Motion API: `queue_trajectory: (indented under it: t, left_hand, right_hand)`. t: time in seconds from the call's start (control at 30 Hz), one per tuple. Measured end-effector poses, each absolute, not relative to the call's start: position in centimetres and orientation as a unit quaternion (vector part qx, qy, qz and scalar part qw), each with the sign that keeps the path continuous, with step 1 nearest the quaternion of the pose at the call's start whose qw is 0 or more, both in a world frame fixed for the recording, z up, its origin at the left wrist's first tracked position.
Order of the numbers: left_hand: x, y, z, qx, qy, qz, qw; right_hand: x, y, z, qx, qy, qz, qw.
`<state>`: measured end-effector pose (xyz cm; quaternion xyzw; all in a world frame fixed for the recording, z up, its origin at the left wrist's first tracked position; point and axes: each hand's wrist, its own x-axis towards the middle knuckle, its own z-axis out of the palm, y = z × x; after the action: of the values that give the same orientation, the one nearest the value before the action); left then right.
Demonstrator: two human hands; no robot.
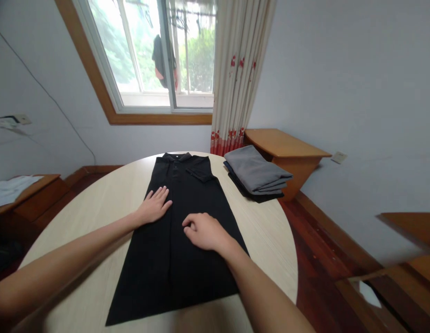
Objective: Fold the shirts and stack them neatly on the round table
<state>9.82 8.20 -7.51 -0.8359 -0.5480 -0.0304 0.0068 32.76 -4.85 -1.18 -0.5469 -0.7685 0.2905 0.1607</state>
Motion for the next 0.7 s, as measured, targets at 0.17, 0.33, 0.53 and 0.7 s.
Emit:
queue_trajectory:
  t: [0.17, 0.33, 0.53, 0.7]
  left_hand:
    - [8.8, -2.6, -8.3, -0.884, -0.461, -0.047, -0.053]
    - [8.1, -11.6, -8.0, -0.914, -0.394, -0.038, -0.093]
    - [8.3, -16.2, -4.8, -0.908, -0.405, -0.022, -0.106]
    - [8.5, -15.6, -2.3, -0.888, -0.436, -0.039, -0.141]
  right_hand:
    - [35.1, -2.8, -3.2, -0.558, -0.743, 0.294, 0.224]
    - [37.2, -1.3, -4.1, -0.618, -0.687, 0.300, 0.236]
    - [39.9, -0.5, -4.8, -0.733, -0.637, 0.140, 0.193]
    - [40.9, -0.5, -5.2, -0.769, -0.606, 0.115, 0.166]
